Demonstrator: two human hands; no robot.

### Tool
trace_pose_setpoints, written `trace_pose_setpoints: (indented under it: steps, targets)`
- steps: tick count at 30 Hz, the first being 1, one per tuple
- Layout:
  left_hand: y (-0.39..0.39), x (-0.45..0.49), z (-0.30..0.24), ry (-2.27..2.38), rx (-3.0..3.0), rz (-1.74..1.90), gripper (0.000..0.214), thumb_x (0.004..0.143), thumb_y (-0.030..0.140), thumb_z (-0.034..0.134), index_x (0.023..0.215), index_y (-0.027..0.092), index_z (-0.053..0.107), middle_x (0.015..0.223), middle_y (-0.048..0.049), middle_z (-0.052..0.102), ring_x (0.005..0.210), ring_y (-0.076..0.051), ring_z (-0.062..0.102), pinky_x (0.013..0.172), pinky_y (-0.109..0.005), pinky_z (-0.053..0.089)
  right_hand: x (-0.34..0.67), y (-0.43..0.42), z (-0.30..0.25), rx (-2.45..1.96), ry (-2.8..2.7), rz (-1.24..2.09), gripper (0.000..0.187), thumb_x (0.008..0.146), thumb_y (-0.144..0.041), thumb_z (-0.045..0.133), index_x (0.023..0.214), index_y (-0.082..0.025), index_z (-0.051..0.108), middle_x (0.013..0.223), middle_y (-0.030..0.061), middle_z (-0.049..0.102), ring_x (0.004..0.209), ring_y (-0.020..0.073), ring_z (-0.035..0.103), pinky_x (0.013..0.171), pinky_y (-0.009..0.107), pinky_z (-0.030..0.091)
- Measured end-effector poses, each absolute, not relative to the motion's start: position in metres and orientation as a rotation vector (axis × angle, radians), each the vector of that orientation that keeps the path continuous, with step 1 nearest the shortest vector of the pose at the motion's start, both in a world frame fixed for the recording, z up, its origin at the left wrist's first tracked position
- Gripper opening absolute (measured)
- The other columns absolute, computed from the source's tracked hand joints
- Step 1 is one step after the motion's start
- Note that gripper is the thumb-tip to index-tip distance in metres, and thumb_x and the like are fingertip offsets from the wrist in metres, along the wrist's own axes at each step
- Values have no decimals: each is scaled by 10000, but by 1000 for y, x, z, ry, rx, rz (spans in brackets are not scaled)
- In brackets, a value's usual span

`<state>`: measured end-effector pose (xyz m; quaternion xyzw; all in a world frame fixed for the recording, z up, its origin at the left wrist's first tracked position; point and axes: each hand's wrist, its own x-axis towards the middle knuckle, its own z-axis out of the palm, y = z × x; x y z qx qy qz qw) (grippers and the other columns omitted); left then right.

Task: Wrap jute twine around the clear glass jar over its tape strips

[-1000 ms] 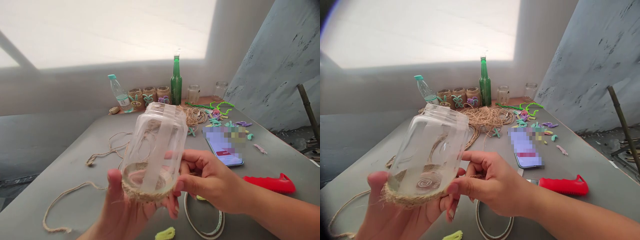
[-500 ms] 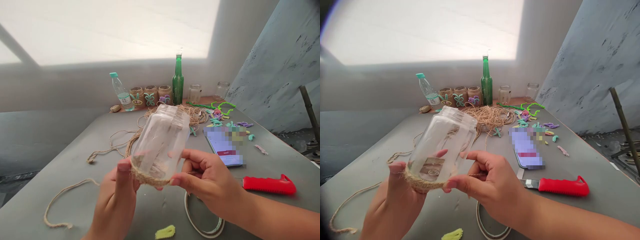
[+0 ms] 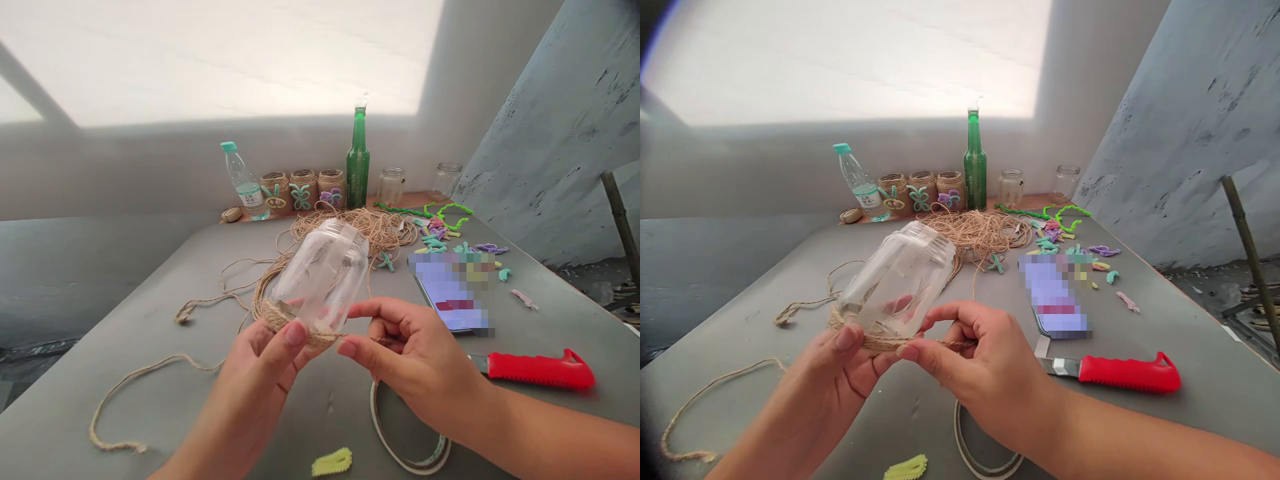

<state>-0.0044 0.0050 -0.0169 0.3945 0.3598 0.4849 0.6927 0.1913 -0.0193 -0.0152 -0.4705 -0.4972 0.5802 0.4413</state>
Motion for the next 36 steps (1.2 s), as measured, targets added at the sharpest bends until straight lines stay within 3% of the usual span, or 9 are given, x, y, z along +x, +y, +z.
trace_pose_setpoints:
  steps: [4,8,13,19,25,29,32,36]
  targets:
    - [4,-3,-15,629,771,1079,324,998,407,628,1233,232,767,1188,-79,841,1121,-262,769,967,-341,624,192,-24,-13,-1182,-1307,1396,434,913,-518,772,1252,-259,690,645,-70,521,568,77,479,511,188,394]
    - [2,-4,-11,593,719,1149,296,986,372,652,1244,270,757,1254,-49,819,1186,-260,744,962,-316,633,191,-30,-9,-1200,-1376,1417,452,966,-561,683,1323,-289,624,647,-67,550,579,93,542,531,199,425]
    - [1,-4,-7,548,685,1121,383,960,455,678,1251,218,755,1269,-113,812,1245,-333,719,991,-377,638,191,-27,-8,-1198,-1346,1432,466,950,-574,697,1259,-269,530,642,-97,528,556,84,478,499,194,360]
    - [-4,-4,-10,474,640,1040,491,968,511,637,1334,192,713,1406,-162,732,1286,-413,682,1032,-484,619,193,-19,-10,-1084,-1198,1572,771,898,-501,799,1524,-306,395,668,-97,606,605,85,552,576,181,436]
    - [-3,-3,-10,449,645,922,504,1020,538,518,1335,197,713,1333,-153,768,1201,-357,717,983,-458,617,195,-13,-5,-976,-1215,1687,581,926,-409,793,1453,-242,613,610,-66,627,543,73,568,573,186,435]
    - [-1,0,-11,523,740,919,479,998,598,535,1280,271,743,1299,-108,785,1058,-300,738,900,-420,625,196,-13,-6,-1047,-1119,1621,656,853,-339,871,1451,-231,625,591,-69,643,552,101,612,609,218,471]
    - [1,2,-11,657,835,989,464,949,625,610,1177,261,786,1291,-90,792,1086,-297,726,838,-370,639,198,-15,-5,-1067,-1099,1546,684,830,-296,891,1454,-236,617,596,-67,673,553,104,605,621,227,469]
    - [2,2,-16,827,929,1128,424,965,551,639,1197,225,779,1263,-89,811,1187,-299,713,977,-366,593,199,-15,-1,-1173,-1105,1409,687,824,-286,895,1446,-249,605,588,-82,675,564,91,563,646,223,462]
